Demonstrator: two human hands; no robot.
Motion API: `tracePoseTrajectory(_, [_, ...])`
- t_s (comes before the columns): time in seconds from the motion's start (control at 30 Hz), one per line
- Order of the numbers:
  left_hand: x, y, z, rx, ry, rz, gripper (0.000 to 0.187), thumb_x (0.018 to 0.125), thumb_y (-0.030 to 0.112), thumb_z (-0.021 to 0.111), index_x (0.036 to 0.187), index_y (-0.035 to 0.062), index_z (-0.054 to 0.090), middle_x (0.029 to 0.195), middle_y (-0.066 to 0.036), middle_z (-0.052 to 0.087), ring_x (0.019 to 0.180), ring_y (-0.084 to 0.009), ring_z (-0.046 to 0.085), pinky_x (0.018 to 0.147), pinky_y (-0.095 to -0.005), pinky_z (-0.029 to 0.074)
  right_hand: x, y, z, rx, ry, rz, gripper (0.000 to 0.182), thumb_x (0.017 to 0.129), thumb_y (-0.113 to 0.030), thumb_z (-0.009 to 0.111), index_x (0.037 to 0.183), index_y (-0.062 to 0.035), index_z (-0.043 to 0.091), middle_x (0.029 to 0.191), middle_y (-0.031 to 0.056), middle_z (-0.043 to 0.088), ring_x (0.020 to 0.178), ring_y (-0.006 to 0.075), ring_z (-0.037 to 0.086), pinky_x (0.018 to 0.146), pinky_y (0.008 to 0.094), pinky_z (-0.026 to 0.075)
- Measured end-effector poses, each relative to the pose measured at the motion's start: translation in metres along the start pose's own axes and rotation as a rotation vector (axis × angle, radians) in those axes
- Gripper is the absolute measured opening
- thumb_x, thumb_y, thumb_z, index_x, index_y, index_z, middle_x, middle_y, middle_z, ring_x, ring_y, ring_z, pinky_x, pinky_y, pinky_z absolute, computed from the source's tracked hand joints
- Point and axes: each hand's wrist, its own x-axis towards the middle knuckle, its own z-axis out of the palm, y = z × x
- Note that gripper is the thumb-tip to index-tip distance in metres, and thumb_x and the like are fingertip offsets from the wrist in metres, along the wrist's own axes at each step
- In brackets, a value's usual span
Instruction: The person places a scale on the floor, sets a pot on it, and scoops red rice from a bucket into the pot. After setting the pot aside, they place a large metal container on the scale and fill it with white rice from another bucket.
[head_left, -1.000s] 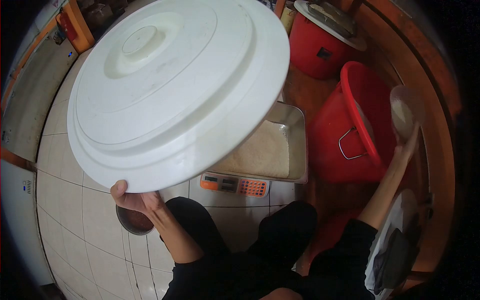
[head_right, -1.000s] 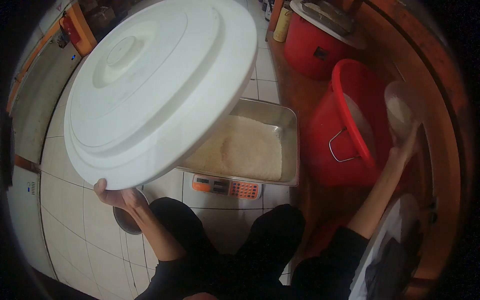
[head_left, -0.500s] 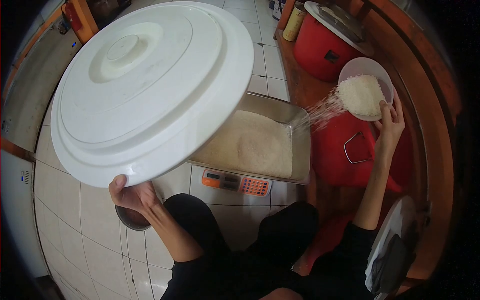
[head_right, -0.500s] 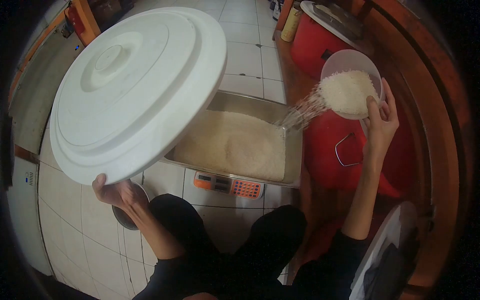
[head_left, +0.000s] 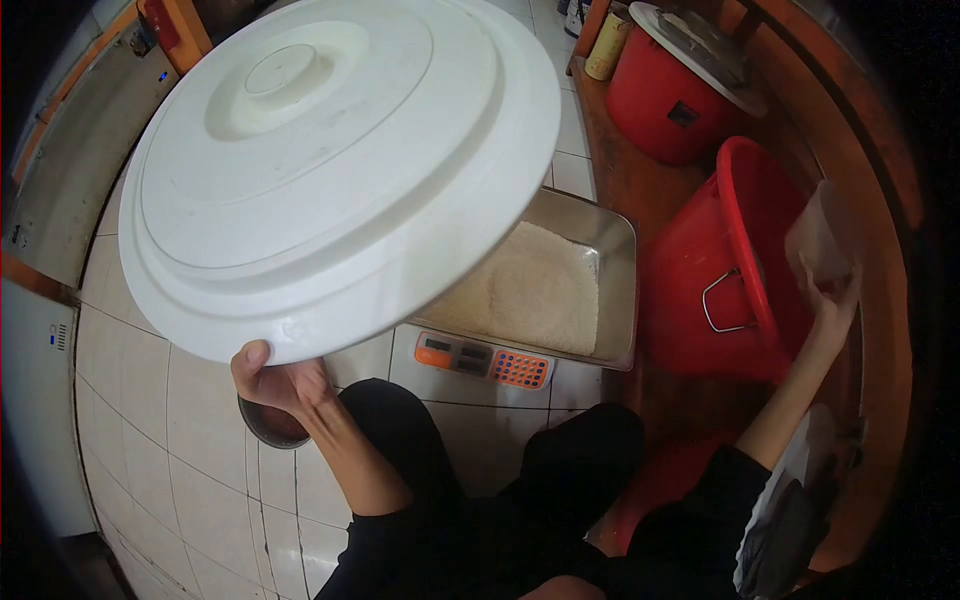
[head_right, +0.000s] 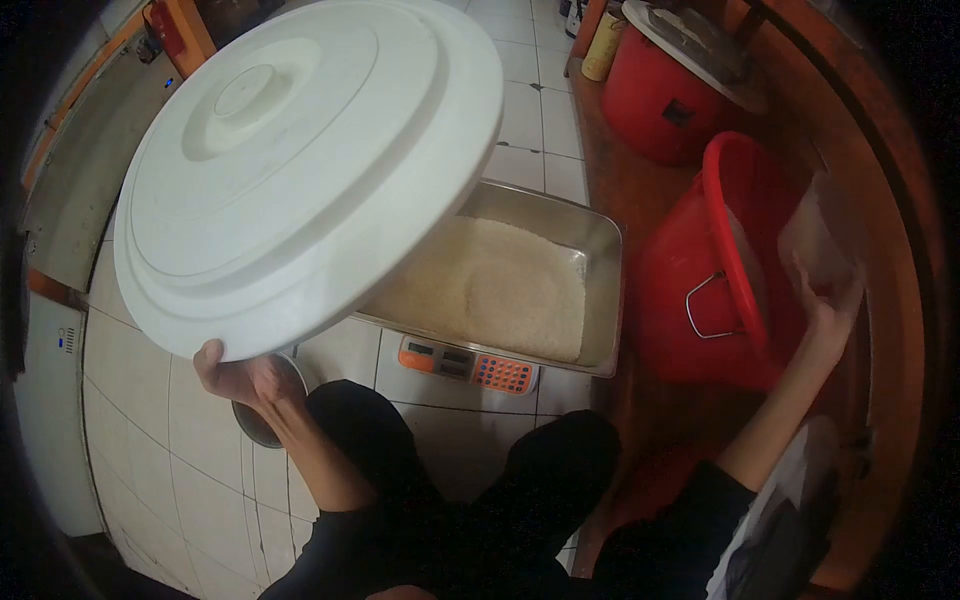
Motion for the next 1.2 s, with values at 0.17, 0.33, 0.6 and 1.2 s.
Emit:
tracePoseTrajectory(0.17, [0.001,-0.013,0.012,-0.055,-0.196,-0.138,0.071,0.057,-0.005,0.043,0.126,-0.0063,0.028,0.126,-0.021,0.037,0.121,-0.0382,0.032,0.101,-0.0565,0.02,0.091,-0.03,-0.073,-0.659,-0.328,-0.528,0.052,0.081,-0.027,0.052,0.127,-0.0082,0.037,0.134,0.007,0.031,0.124,0.0244,0.027,0.1,0.0441,0.025])
tracePoseTrajectory(0.33, [-0.006,-0.049,0.037,-0.141,-0.323,-0.29,0.07,0.056,-0.005,0.042,0.125,-0.0085,0.028,0.122,-0.023,0.04,0.117,-0.038,0.037,0.1,-0.0534,0.026,-0.004,-0.002,-0.033,-0.436,-0.01,-0.886,0.044,0.081,-0.026,0.052,0.119,-0.0041,0.047,0.131,0.0097,0.037,0.124,0.0256,0.029,0.1,0.0407,0.023])
tracePoseTrajectory(0.6, [-0.023,-0.158,0.072,-0.307,-0.185,-0.806,0.065,0.058,-0.002,0.044,0.121,-0.0123,0.028,0.113,-0.025,0.045,0.105,-0.0365,0.047,0.091,-0.0506,0.039,-0.091,0.041,-0.045,-0.573,-0.577,-1.419,0.036,0.087,-0.02,0.04,0.111,0.005,0.049,0.119,0.0213,0.044,0.115,0.0352,0.041,0.097,0.0485,0.031])
tracePoseTrajectory(1.2, [-0.061,-0.285,0.129,-0.217,-0.144,-1.232,0.05,0.066,-0.001,0.05,0.114,-0.011,0.037,0.111,-0.021,0.048,0.103,-0.031,0.049,0.091,-0.0446,0.04,-0.103,0.057,-0.123,-0.23,-0.222,-2.13,0.021,0.08,-0.006,0.04,0.064,0.0003,0.053,0.07,0.0138,0.055,0.067,0.0243,0.053,0.062,0.0376,0.047])
